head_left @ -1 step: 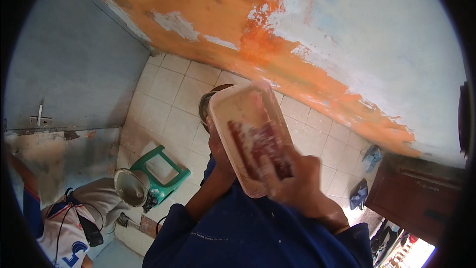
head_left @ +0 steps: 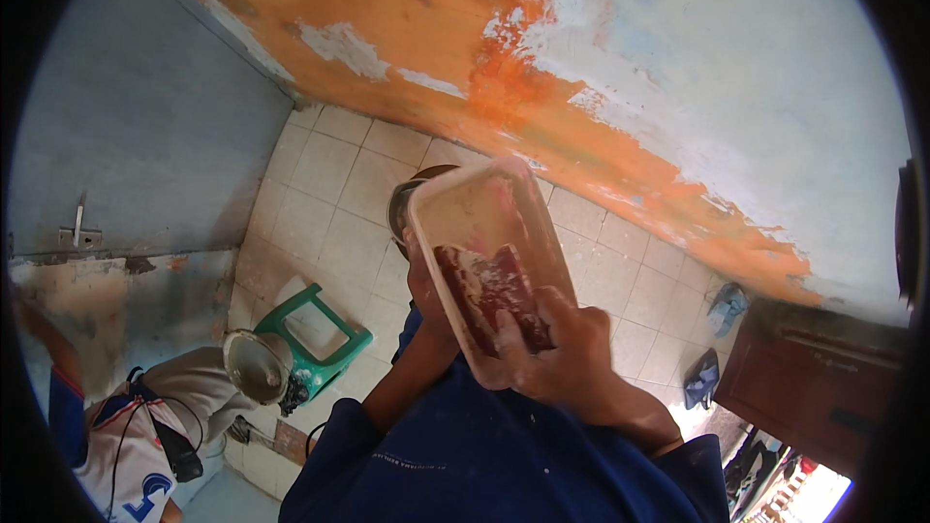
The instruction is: The person uses a scraper to mix and apply a substance from a tray, then picks up a cloth to clean the tool.
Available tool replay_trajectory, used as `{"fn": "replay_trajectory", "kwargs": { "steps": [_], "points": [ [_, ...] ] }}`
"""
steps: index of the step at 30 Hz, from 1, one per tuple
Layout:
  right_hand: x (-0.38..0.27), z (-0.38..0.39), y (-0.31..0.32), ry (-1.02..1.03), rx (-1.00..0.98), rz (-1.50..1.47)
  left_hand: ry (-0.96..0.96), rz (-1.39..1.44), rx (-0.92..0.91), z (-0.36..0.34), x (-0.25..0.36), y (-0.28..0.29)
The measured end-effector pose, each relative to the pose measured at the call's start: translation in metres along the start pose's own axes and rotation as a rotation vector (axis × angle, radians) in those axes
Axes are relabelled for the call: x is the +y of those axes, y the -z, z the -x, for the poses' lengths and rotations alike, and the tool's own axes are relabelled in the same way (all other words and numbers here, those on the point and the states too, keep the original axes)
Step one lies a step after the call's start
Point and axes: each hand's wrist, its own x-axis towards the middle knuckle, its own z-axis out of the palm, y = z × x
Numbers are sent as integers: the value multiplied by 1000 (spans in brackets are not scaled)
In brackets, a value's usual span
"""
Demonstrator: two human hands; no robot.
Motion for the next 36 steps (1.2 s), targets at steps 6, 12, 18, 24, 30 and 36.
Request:
{"fn": "replay_trajectory", "kwargs": {
  "steps": [6, 12, 18, 24, 30, 36],
  "points": [
    [-1, -8, 5, -67, 22, -33, 4, 6, 7, 1, 2, -1],
    [1, -2, -4, -5, 21, 67, 14, 18, 8, 1, 3, -3],
    [-9, -9, 5, -35, 2, -90, 14, 23, 18, -1, 6, -4],
    [4, -9, -2, -75, -20, -17, 14, 16, 25, 0, 6, -2],
    [-1, -8, -11, 35, -5, -16, 35, 25, 19, -3, 4, -5],
    [-4, -18, 0, -67, -22, -72, 25, 23, 16, -2, 5, -7]
  ]
}}
